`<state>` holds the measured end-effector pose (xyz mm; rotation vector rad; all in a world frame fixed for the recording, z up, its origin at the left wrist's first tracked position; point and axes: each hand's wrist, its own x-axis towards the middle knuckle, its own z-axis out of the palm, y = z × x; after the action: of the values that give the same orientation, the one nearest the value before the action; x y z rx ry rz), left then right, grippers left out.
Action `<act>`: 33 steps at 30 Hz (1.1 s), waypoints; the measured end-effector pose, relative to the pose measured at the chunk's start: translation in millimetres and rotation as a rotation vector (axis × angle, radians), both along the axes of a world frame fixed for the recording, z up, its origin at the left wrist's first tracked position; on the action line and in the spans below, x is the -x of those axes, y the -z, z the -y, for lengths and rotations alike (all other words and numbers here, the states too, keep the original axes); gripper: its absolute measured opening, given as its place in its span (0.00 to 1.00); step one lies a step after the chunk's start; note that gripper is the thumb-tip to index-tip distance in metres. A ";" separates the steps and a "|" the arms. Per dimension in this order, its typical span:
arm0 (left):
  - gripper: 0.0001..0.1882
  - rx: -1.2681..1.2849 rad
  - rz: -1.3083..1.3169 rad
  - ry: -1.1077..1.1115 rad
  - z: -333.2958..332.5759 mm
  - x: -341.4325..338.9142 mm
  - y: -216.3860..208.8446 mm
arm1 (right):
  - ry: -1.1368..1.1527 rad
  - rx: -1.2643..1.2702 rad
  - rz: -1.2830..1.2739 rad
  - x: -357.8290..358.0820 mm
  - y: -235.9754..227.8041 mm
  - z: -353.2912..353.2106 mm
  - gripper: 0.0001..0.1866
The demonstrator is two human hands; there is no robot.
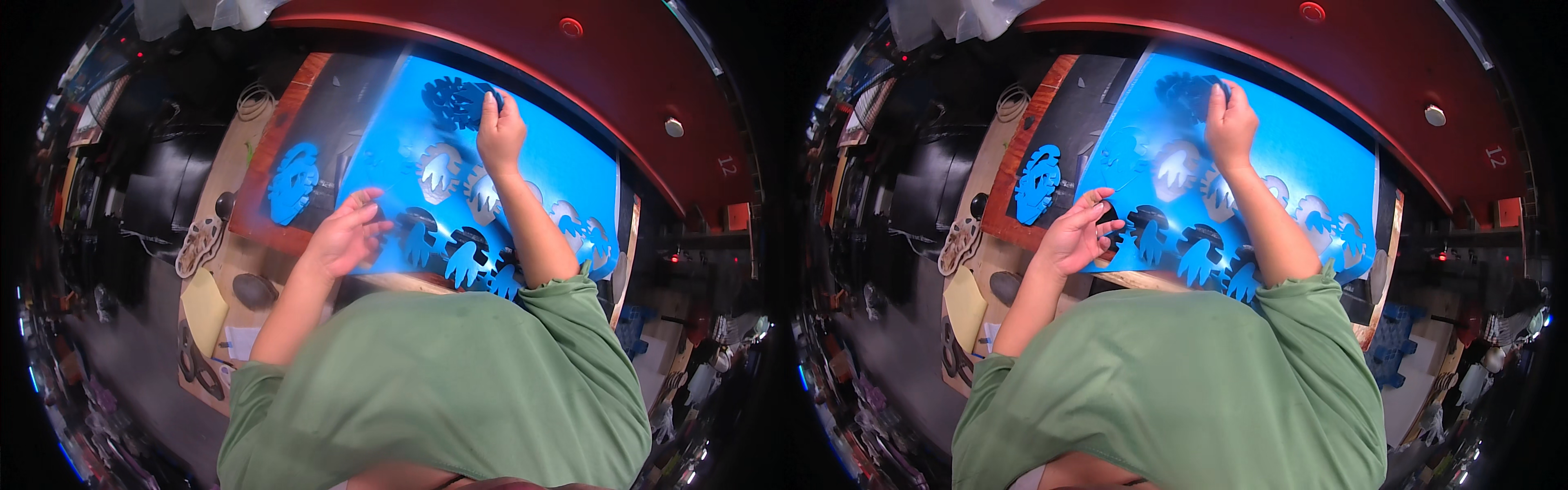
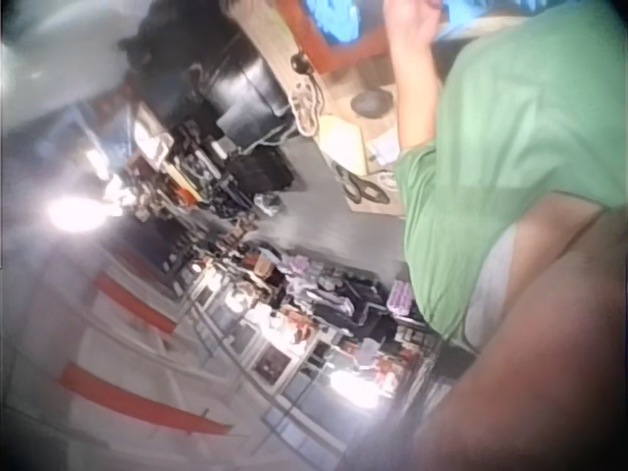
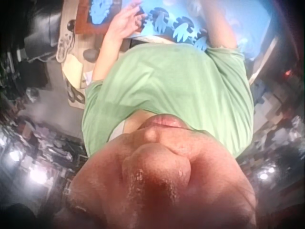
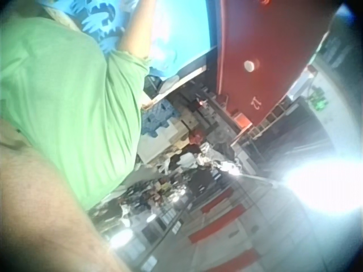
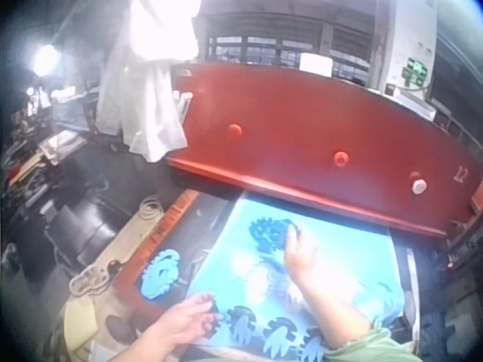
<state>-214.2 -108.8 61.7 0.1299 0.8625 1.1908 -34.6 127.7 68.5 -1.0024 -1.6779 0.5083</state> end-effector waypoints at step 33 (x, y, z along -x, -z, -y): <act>0.24 -0.147 -0.032 -0.111 -10.1 -11.2 -33.9 | -0.261 0.689 -0.563 -89.7 -39.0 -72.3 0.18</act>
<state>-202.9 -98.7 95.6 0.2236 0.8180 1.3602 55.1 200.1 107.5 -0.9820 -1.1290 1.4638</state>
